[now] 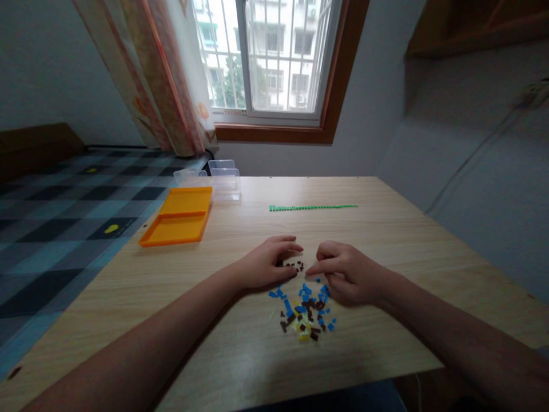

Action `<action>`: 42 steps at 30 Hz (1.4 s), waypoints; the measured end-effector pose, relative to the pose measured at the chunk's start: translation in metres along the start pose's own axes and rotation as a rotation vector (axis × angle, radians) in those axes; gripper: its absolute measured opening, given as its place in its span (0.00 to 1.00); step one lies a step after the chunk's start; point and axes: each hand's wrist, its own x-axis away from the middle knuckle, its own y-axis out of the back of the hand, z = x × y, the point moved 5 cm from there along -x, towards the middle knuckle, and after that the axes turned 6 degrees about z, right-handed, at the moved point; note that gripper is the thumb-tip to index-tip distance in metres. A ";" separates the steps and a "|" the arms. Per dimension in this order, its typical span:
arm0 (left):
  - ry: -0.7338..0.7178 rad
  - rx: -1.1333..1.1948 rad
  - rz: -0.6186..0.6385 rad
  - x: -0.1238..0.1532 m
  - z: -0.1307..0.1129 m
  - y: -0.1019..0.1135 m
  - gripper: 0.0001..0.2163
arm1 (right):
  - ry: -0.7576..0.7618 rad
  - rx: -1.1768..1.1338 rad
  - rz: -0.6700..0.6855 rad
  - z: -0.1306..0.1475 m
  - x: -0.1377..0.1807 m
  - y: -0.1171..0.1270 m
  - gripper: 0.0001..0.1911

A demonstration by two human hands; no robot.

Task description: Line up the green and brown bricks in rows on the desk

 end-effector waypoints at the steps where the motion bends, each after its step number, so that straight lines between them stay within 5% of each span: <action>1: -0.009 0.016 -0.007 0.000 0.000 0.000 0.22 | 0.023 -0.025 0.007 0.001 0.002 0.002 0.23; 10: -0.044 0.178 -0.115 -0.002 0.003 0.006 0.14 | 0.045 -0.020 0.162 0.004 0.004 -0.007 0.22; 26: -0.003 -0.178 0.044 0.001 -0.020 -0.017 0.31 | 0.059 -0.079 0.171 0.008 0.005 -0.001 0.24; 42: 0.019 -0.054 0.048 0.001 -0.011 -0.007 0.25 | 0.088 -0.048 0.237 0.014 -0.001 -0.014 0.22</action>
